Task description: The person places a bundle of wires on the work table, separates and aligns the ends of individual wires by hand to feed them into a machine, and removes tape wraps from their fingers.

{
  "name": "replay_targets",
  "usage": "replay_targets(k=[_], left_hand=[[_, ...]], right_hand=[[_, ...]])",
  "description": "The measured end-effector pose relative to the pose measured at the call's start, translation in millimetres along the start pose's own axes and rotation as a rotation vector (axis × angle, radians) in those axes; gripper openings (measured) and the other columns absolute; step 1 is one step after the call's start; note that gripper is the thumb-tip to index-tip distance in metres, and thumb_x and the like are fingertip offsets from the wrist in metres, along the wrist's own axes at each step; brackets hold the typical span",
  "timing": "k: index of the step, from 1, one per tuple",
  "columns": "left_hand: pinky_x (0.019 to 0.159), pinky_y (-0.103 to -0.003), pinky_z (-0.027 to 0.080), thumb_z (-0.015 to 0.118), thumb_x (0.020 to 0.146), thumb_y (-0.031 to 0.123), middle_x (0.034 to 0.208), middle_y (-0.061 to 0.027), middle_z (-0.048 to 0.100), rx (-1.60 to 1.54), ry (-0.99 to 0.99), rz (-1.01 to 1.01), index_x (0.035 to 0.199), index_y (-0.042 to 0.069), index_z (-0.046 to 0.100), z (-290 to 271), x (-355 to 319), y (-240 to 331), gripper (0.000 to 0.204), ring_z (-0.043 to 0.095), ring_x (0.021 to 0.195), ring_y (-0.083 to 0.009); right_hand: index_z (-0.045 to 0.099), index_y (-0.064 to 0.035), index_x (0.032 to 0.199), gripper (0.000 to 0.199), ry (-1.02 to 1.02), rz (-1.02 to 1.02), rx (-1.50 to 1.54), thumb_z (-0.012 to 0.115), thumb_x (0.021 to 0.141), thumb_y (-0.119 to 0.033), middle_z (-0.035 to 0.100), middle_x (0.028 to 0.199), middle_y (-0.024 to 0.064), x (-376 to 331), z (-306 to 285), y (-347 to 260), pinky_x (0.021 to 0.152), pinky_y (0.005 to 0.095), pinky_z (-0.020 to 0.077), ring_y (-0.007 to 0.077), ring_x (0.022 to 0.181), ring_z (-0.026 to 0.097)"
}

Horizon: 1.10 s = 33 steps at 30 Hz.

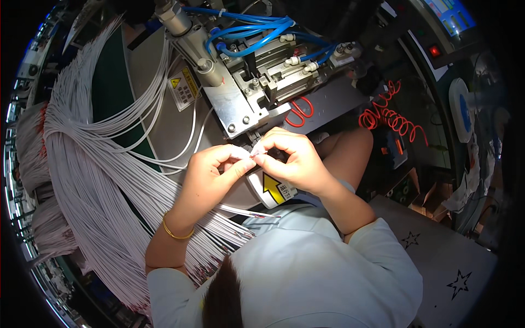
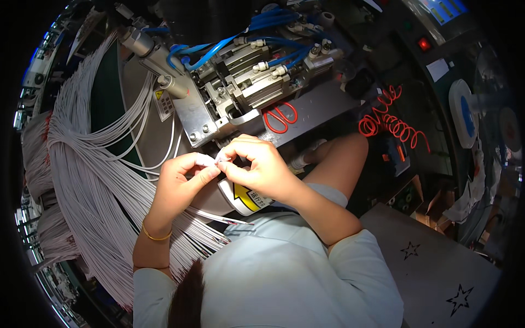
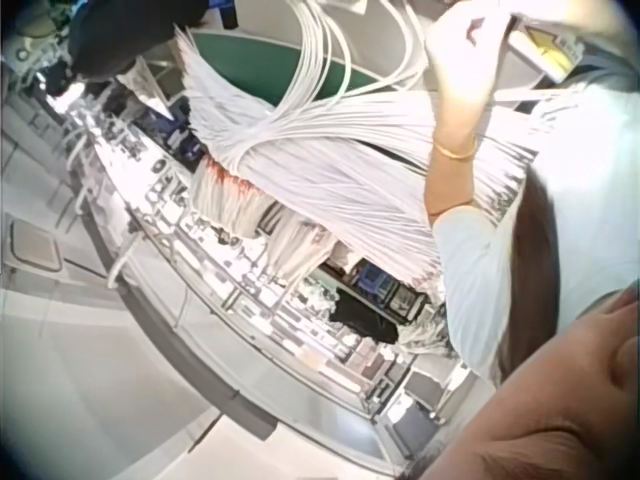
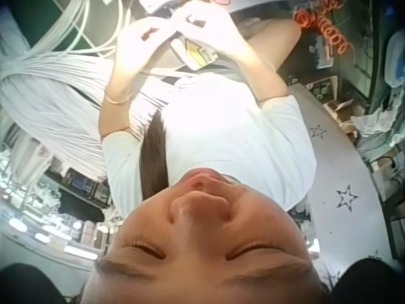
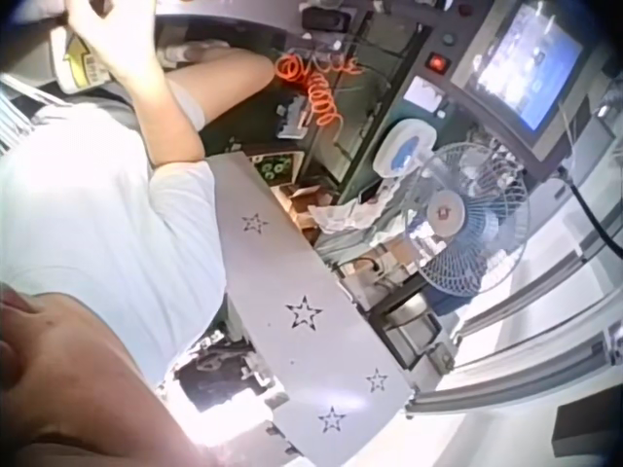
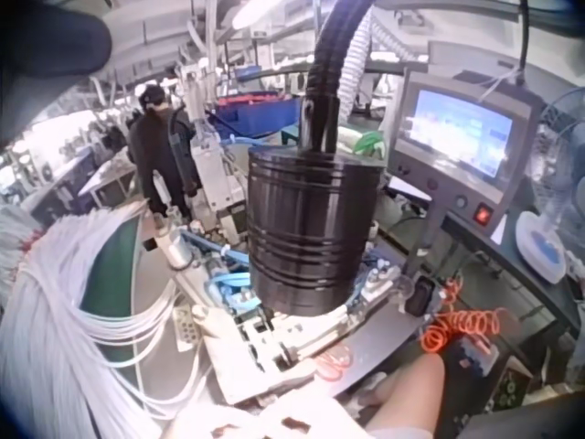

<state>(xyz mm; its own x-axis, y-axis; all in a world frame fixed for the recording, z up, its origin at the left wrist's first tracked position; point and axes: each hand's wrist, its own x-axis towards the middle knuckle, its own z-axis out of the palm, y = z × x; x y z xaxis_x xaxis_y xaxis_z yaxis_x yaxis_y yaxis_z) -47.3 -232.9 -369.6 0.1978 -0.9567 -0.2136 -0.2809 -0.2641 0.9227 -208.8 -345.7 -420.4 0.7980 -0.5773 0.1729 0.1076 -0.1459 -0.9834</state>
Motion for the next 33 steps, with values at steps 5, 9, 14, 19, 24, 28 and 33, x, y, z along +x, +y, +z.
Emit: replay_targets(k=[5,9,14,19,24,28,33], left_hand=[[0.070,-0.022,0.049,0.068,0.087,0.007,0.079,-0.0035,0.067,0.060,0.022,0.020,0.094,-0.002,0.068,4,0,-7,0.011,0.061,0.074,-0.0078],[0.067,-0.023,0.048,0.068,0.087,0.007,0.077,-0.0039,0.067,0.079,0.057,0.094,0.092,-0.002,0.067,7,-2,-6,0.010,0.061,0.072,-0.0085],[0.065,-0.023,0.047,0.063,0.090,0.006,0.075,-0.0034,0.065,0.585,0.008,0.360,0.088,-0.003,0.065,4,0,-5,0.009,0.059,0.069,-0.0079],[0.065,-0.023,0.046,0.060,0.091,0.004,0.073,-0.0024,0.063,0.109,0.043,0.053,0.086,-0.003,0.063,5,-2,-7,0.009,0.057,0.068,-0.0071],[0.060,-0.022,0.043,0.062,0.089,0.005,0.071,-0.0020,0.060,0.055,0.069,0.079,0.086,-0.002,0.064,6,-2,-7,0.007,0.051,0.063,-0.0065],[0.051,-0.024,0.037,0.067,0.084,0.007,0.067,-0.0029,0.057,0.061,0.106,0.115,0.087,0.001,0.067,11,-2,-9,0.007,0.045,0.054,-0.0079],[0.051,-0.030,0.041,0.071,0.081,0.012,0.065,-0.0056,0.056,0.440,0.175,0.266,0.089,0.004,0.069,6,3,-2,0.011,0.052,0.054,-0.0176]], right_hand=[[0.067,0.0012,0.088,0.008,-0.067,-0.001,-0.031,0.068,0.084,-0.006,0.066,0.084,0.0073,1,-7,-5,0.072,0.0264,0.0478,0.0133,0.079,0.060],[0.067,0.0009,0.086,0.007,-0.047,0.035,0.025,0.068,0.084,-0.006,0.066,0.082,0.0067,1,-6,-5,0.072,0.0261,0.0478,0.0136,0.079,0.060],[0.065,0.0000,0.083,0.007,-0.028,-0.046,-0.147,0.069,0.080,-0.005,0.065,0.080,0.0091,2,-5,-9,0.072,0.0299,0.0462,0.0183,0.074,0.060],[0.062,-0.0013,0.079,0.006,-0.016,-0.244,-0.404,0.066,0.079,-0.006,0.062,0.080,0.0118,2,-4,-8,0.073,0.0330,0.0431,0.0245,0.071,0.058],[0.058,-0.0011,0.082,0.009,0.098,-0.194,-0.256,0.060,0.085,-0.010,0.060,0.080,0.0118,3,-5,0,0.076,0.0333,0.0413,0.0270,0.072,0.056],[0.056,0.0000,0.084,0.012,0.028,-0.246,-0.383,0.056,0.088,-0.012,0.058,0.079,0.0109,3,4,-4,0.076,0.0348,0.0401,0.0272,0.073,0.054],[0.055,0.0001,0.083,0.015,0.114,-0.264,-0.389,0.055,0.091,-0.012,0.056,0.077,0.0112,-2,9,11,0.073,0.0359,0.0403,0.0280,0.071,0.052]])
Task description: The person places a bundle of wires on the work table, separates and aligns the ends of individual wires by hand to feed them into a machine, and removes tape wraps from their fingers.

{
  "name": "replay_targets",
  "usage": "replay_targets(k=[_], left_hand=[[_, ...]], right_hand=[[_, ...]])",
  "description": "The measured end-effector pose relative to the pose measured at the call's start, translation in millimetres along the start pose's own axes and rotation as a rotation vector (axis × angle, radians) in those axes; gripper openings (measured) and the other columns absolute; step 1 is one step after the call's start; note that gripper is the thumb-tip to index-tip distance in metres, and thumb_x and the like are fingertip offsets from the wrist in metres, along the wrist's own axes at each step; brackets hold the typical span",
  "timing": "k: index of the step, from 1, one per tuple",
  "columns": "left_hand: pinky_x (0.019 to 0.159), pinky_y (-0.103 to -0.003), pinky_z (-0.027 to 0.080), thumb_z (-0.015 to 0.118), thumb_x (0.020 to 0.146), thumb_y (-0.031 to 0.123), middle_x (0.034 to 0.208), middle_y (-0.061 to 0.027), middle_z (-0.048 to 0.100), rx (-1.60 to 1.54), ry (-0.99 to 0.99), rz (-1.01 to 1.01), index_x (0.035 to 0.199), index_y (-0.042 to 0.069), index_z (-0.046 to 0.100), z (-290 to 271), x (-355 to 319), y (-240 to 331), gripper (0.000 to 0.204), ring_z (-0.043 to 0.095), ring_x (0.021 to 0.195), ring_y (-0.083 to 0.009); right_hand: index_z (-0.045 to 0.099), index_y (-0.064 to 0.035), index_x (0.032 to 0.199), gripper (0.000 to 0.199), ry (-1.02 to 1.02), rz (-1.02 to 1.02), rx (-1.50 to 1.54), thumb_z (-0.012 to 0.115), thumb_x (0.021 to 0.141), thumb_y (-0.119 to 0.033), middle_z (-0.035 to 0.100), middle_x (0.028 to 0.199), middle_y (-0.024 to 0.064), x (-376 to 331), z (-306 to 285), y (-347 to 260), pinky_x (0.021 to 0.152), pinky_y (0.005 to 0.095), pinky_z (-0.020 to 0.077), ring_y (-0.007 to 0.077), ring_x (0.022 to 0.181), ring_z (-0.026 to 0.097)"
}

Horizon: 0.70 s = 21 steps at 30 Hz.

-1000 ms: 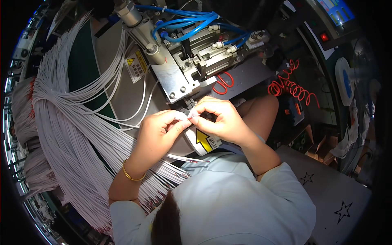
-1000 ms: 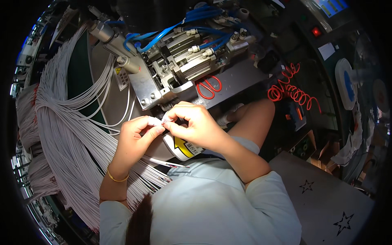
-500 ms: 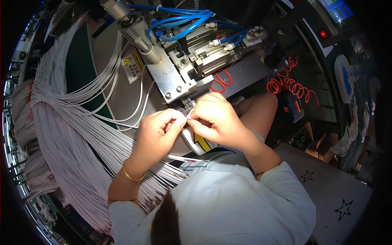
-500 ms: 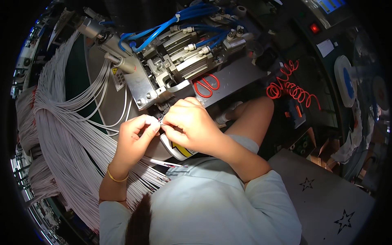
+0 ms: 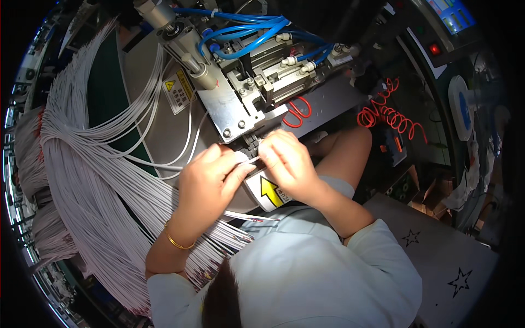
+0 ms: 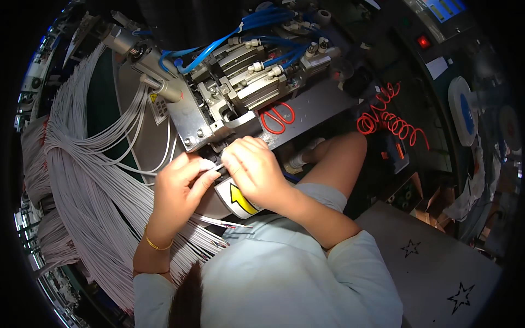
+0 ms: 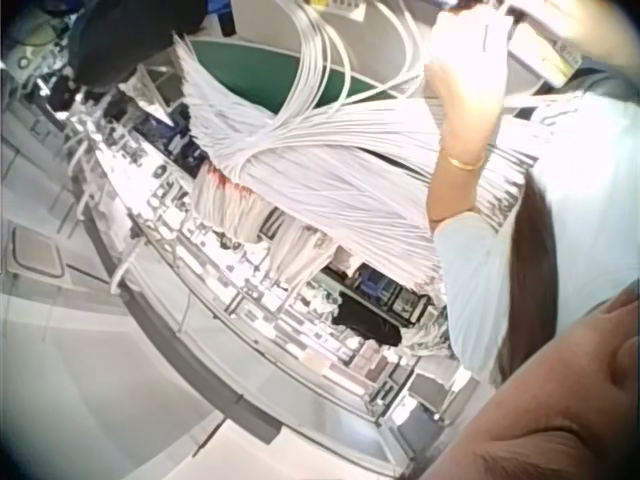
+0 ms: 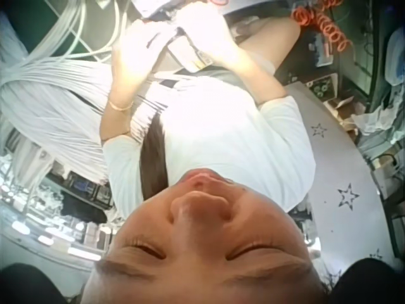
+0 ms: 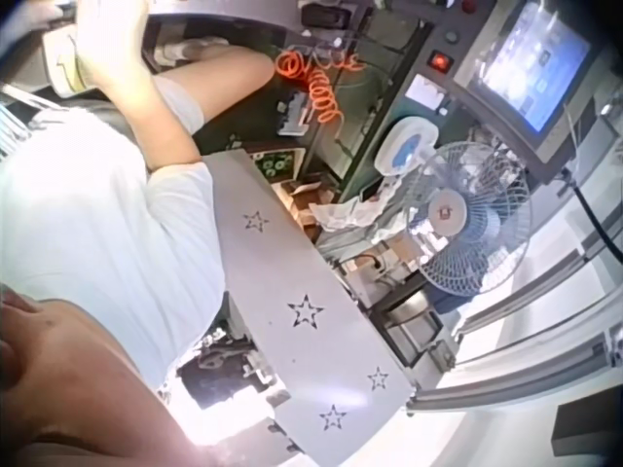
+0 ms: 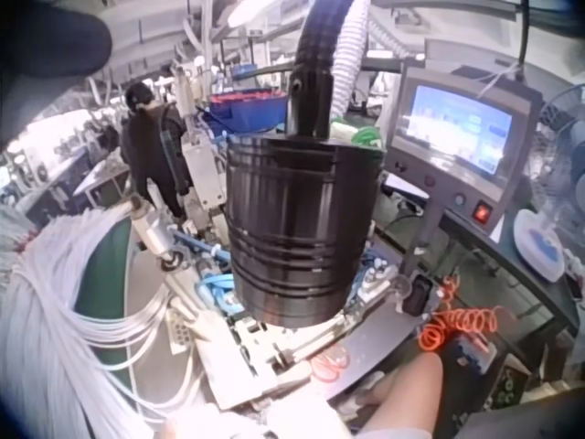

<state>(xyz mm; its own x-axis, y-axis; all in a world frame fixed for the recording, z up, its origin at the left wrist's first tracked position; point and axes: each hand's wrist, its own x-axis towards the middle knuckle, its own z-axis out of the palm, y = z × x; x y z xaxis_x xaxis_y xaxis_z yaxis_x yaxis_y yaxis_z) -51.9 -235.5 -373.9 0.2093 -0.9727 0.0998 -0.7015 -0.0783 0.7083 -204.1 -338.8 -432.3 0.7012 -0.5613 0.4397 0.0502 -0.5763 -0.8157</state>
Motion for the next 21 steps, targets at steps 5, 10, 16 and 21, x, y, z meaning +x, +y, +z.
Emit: replay_targets(k=[5,10,16,21], left_hand=[[0.056,-0.031,0.044,0.072,0.079,0.012,0.072,-0.0098,0.058,0.194,-0.027,-0.024,0.088,0.003,0.069,-1,1,-11,0.014,0.057,0.060,-0.0243],[0.054,-0.033,0.044,0.071,0.080,0.011,0.071,-0.0085,0.058,0.191,-0.070,-0.077,0.087,0.002,0.067,1,-2,-4,0.012,0.058,0.062,-0.0239],[0.056,-0.038,0.047,0.070,0.081,0.016,0.082,-0.0086,0.055,0.268,0.031,-0.060,0.085,0.005,0.065,14,-8,7,0.012,0.058,0.061,-0.0262],[0.058,-0.036,0.047,0.070,0.082,0.020,0.085,-0.0077,0.052,0.326,-0.044,0.073,0.084,0.007,0.066,19,-11,14,0.014,0.058,0.067,-0.0239]], right_hand=[[0.055,-0.0016,0.084,0.017,0.062,0.324,0.073,0.054,0.093,-0.016,0.055,0.074,0.0115,-8,-1,15,0.070,0.0384,0.0406,0.0294,0.073,0.054],[0.052,0.0000,0.084,0.021,-0.070,0.296,-0.051,0.051,0.097,-0.017,0.050,0.072,0.0119,-1,-4,21,0.065,0.0337,0.0415,0.0261,0.068,0.050],[0.052,0.0002,0.085,0.020,-0.069,0.373,0.120,0.052,0.097,-0.016,0.051,0.073,0.0124,-1,-4,23,0.066,0.0341,0.0419,0.0267,0.068,0.051],[0.055,-0.0015,0.085,0.017,-0.054,0.307,0.068,0.053,0.093,-0.016,0.058,0.077,0.0132,-1,-6,26,0.069,0.0412,0.0440,0.0326,0.077,0.058]])
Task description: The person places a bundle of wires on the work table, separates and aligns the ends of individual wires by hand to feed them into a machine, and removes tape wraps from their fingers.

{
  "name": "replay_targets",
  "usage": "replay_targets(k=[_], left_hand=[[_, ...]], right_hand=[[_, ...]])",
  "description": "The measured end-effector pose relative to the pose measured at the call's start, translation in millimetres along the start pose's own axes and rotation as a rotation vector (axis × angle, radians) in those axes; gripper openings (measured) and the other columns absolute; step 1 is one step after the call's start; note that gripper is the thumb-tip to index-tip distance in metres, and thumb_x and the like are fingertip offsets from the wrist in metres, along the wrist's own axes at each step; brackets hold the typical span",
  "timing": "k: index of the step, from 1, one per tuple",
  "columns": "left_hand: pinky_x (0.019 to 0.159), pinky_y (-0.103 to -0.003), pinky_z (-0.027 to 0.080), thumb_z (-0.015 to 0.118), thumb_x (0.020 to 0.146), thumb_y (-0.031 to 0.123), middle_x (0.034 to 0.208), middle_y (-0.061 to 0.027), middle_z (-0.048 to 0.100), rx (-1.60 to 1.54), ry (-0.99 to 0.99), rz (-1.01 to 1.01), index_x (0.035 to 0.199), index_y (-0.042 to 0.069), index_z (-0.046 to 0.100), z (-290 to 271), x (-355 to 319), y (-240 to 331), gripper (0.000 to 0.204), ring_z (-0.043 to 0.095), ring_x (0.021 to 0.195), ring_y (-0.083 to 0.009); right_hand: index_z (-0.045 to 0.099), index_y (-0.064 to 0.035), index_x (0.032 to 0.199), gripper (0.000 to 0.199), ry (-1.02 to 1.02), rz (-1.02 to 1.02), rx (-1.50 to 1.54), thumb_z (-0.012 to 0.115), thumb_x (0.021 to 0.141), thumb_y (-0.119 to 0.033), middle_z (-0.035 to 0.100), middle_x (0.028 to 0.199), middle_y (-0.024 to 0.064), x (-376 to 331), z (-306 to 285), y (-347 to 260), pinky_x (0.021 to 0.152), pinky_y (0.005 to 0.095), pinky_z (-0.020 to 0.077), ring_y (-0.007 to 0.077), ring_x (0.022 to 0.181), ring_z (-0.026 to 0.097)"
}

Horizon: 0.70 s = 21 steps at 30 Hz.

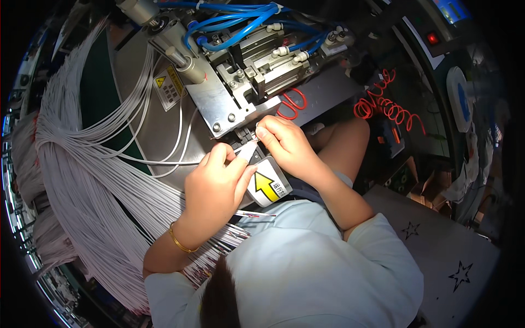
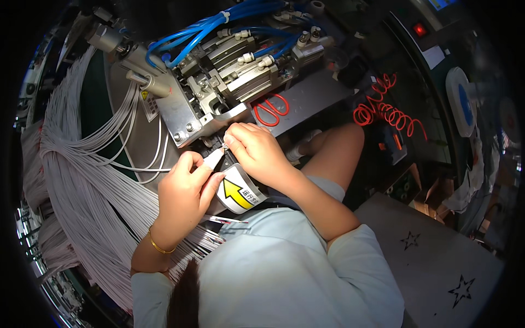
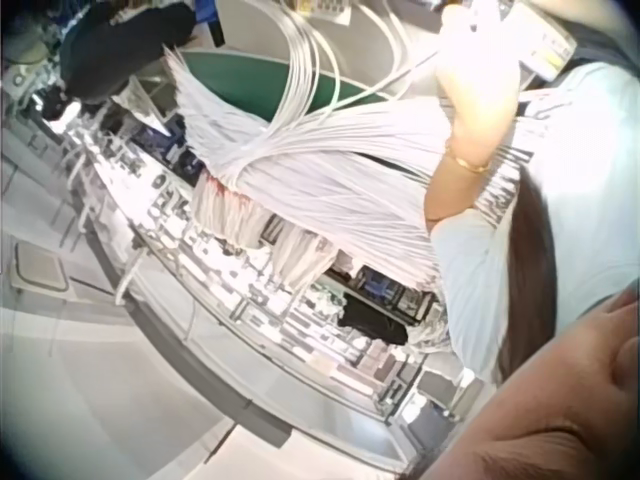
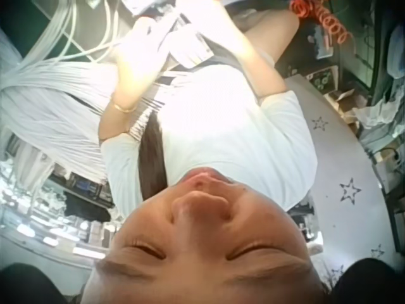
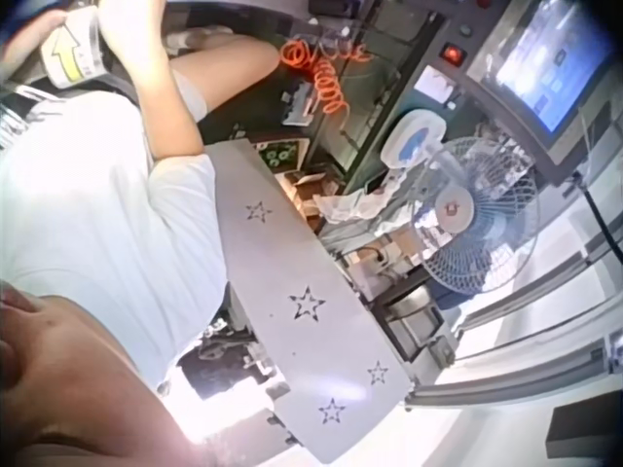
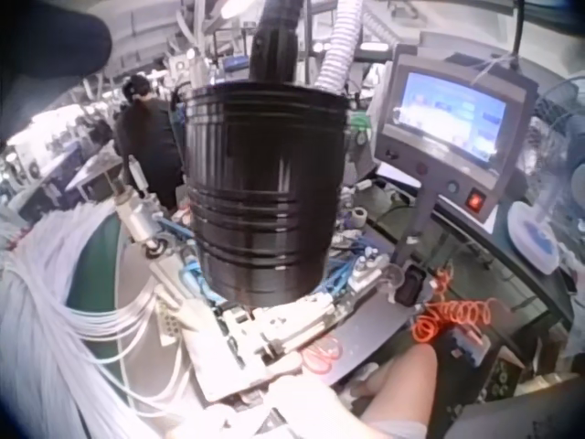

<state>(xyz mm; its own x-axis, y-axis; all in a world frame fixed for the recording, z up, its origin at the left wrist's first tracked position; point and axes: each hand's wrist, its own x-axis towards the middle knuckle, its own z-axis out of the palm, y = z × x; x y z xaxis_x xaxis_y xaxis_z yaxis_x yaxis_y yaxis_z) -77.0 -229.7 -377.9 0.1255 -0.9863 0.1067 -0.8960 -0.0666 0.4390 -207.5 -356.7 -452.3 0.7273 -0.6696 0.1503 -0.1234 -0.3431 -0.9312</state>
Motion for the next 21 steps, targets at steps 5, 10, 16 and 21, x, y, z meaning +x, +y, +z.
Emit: replay_targets(k=[5,10,16,21], left_hand=[[0.059,-0.035,0.047,0.071,0.081,0.022,0.083,-0.0063,0.051,0.065,-0.026,0.021,0.084,0.007,0.066,1.6,0.9,-2.1,0.015,0.057,0.071,-0.0224],[0.061,-0.035,0.047,0.071,0.081,0.023,0.084,-0.0075,0.052,0.066,-0.031,0.018,0.083,0.007,0.066,0.5,-0.2,-2.7,0.016,0.058,0.071,-0.0233],[0.061,-0.035,0.047,0.071,0.081,0.023,0.085,-0.0084,0.052,0.060,-0.029,0.019,0.083,0.008,0.066,1.6,0.6,-2.4,0.016,0.058,0.072,-0.0238],[0.061,-0.035,0.047,0.071,0.081,0.023,0.085,-0.0084,0.053,0.070,-0.035,0.017,0.082,0.008,0.066,1.9,0.4,-2.8,0.016,0.058,0.071,-0.0237]], right_hand=[[0.057,-0.0023,0.086,0.015,0.030,-0.100,-0.111,0.054,0.092,-0.016,0.059,0.081,0.0112,-1.5,-1.0,-1.4,0.073,0.0404,0.0437,0.0310,0.080,0.058],[0.057,-0.0029,0.086,0.014,-0.019,-0.096,-0.164,0.055,0.092,-0.015,0.061,0.085,0.0097,-1.2,-3.6,-0.7,0.075,0.0399,0.0432,0.0298,0.083,0.058],[0.057,-0.0021,0.086,0.013,0.023,-0.098,-0.095,0.055,0.091,-0.014,0.061,0.084,0.0102,0.6,-0.9,3.6,0.075,0.0402,0.0436,0.0304,0.083,0.058],[0.055,-0.0011,0.085,0.012,0.079,-0.125,-0.072,0.057,0.092,-0.012,0.057,0.078,0.0114,0.0,3.5,3.1,0.071,0.0375,0.0430,0.0300,0.075,0.056]])
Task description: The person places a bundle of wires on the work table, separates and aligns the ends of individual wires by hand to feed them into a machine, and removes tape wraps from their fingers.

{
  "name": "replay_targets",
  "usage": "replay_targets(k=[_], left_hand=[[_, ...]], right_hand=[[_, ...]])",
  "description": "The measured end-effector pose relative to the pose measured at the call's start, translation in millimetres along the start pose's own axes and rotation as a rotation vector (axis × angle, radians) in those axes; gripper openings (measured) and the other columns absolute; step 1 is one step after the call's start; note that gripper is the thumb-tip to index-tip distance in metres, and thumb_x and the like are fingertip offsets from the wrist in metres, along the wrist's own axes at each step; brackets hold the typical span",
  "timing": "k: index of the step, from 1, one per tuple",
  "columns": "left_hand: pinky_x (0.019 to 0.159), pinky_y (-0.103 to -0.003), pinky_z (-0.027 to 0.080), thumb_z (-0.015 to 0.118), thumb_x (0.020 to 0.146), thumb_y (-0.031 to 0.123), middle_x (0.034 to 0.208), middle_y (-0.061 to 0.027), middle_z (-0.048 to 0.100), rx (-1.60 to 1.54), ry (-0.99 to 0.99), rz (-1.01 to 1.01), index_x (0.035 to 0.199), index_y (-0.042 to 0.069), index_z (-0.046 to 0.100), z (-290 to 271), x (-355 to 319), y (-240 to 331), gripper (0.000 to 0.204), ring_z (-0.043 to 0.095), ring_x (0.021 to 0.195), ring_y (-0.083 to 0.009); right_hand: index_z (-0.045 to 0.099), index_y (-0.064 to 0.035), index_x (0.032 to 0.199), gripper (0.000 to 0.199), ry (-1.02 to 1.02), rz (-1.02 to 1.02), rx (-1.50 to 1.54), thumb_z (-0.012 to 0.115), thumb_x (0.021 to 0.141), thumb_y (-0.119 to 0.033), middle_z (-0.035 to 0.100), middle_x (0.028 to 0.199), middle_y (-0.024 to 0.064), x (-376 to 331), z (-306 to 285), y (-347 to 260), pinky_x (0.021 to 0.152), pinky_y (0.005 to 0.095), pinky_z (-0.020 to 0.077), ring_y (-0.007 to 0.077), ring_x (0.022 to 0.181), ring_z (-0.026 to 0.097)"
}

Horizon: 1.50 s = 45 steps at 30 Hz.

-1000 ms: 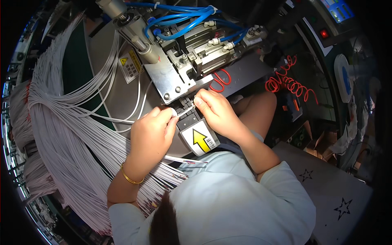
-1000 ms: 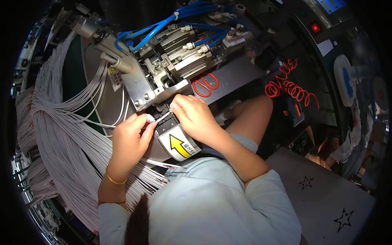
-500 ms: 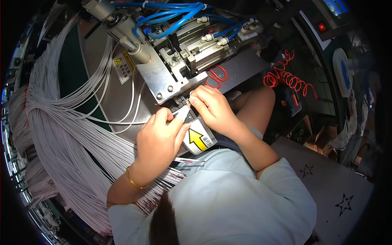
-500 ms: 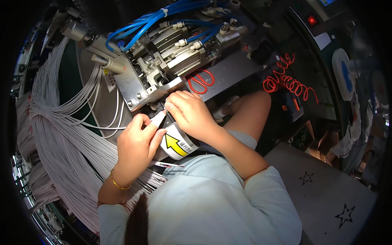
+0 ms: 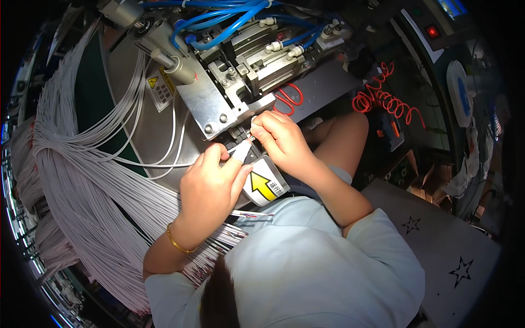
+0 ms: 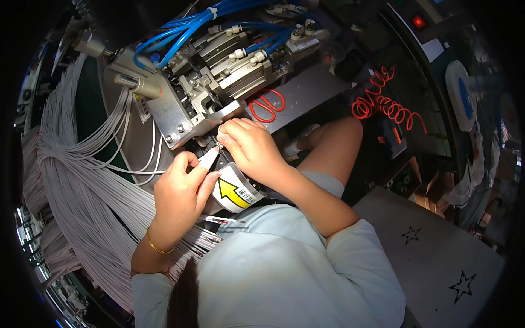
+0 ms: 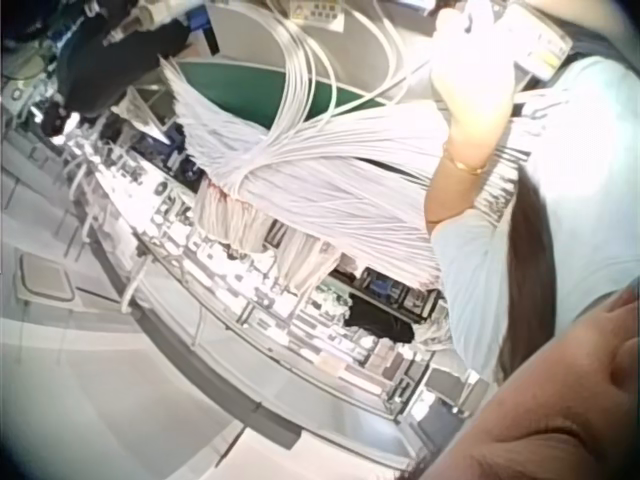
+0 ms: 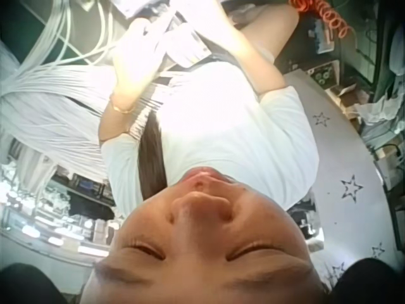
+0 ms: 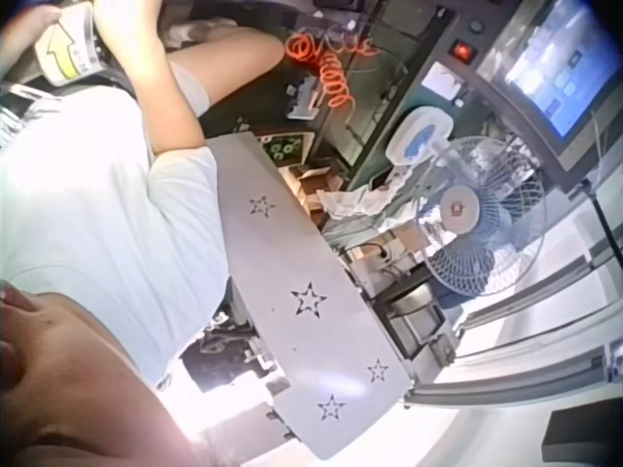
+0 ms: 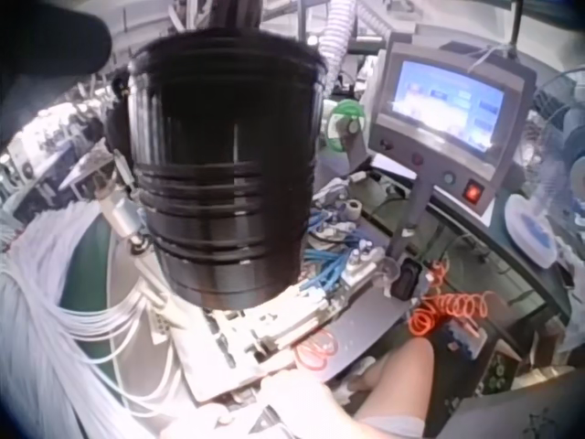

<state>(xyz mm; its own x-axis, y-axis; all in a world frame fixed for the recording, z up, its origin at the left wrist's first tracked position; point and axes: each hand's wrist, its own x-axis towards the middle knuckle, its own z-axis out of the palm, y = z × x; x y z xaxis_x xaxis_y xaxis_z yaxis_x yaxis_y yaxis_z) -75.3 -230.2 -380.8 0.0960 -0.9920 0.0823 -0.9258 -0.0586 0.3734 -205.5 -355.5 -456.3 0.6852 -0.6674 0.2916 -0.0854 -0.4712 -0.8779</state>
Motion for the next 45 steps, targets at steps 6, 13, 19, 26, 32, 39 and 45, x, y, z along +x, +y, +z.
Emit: replay_targets(k=[6,13,19,26,32,39,45], left_hand=[[0.060,-0.034,0.047,0.071,0.081,0.023,0.084,-0.0082,0.052,-0.008,-0.008,0.008,0.083,0.008,0.066,0,0,-1,0.016,0.058,0.070,-0.0233],[0.056,-0.034,0.046,0.071,0.081,0.023,0.079,-0.0064,0.052,0.006,0.004,0.016,0.087,0.009,0.066,1,4,0,0.016,0.057,0.064,-0.0227],[0.053,-0.037,0.046,0.071,0.081,0.023,0.074,-0.0064,0.052,-0.149,-0.057,-0.030,0.086,0.009,0.066,-4,9,-5,0.016,0.057,0.061,-0.0250],[0.056,-0.031,0.045,0.071,0.082,0.014,0.071,-0.0068,0.055,-0.269,-0.471,0.191,0.093,0.003,0.069,-30,-12,-18,0.015,0.055,0.058,-0.0199],[0.062,-0.026,0.046,0.070,0.084,0.010,0.070,-0.0055,0.062,-0.625,-0.205,-0.157,0.093,0.000,0.069,-27,0,-24,0.014,0.057,0.063,-0.0125],[0.060,-0.024,0.045,0.069,0.084,0.009,0.074,-0.0081,0.065,-0.873,-0.124,-0.358,0.092,0.000,0.070,-17,5,-18,0.012,0.059,0.064,-0.0136],[0.058,-0.024,0.044,0.070,0.084,0.008,0.073,-0.0071,0.064,-0.654,-0.090,-0.195,0.092,-0.001,0.070,-23,7,-21,0.012,0.057,0.063,-0.0105]], right_hand=[[0.054,-0.0006,0.085,0.013,0.030,0.008,0.017,0.058,0.092,-0.011,0.055,0.075,0.0119,0,2,1,0.069,0.0363,0.0427,0.0294,0.072,0.054],[0.052,-0.0006,0.085,0.015,-0.043,-0.052,-0.069,0.054,0.095,-0.012,0.054,0.074,0.0104,3,-1,2,0.067,0.0349,0.0428,0.0261,0.070,0.053],[0.052,-0.0007,0.086,0.019,-0.083,0.140,0.275,0.050,0.099,-0.015,0.051,0.073,0.0069,-7,3,7,0.066,0.0294,0.0414,0.0158,0.069,0.050],[0.053,-0.0034,0.085,0.019,0.167,0.332,0.511,0.049,0.100,-0.015,0.048,0.073,0.0048,-13,2,11,0.067,0.0225,0.0390,0.0077,0.071,0.047],[0.060,-0.0035,0.088,0.007,0.088,-0.084,0.176,0.062,0.089,-0.010,0.059,0.081,0.0063,-3,-6,-21,0.072,0.0282,0.0417,0.0170,0.074,0.055],[0.065,-0.0027,0.088,0.010,-0.019,-0.263,0.057,0.069,0.080,-0.006,0.065,0.085,0.0087,-2,-3,-32,0.076,0.0339,0.0434,0.0251,0.078,0.059],[0.064,-0.0039,0.084,0.007,-0.024,-0.224,0.100,0.068,0.081,-0.010,0.064,0.081,0.0057,-2,0,-32,0.079,0.0348,0.0421,0.0234,0.078,0.059]])
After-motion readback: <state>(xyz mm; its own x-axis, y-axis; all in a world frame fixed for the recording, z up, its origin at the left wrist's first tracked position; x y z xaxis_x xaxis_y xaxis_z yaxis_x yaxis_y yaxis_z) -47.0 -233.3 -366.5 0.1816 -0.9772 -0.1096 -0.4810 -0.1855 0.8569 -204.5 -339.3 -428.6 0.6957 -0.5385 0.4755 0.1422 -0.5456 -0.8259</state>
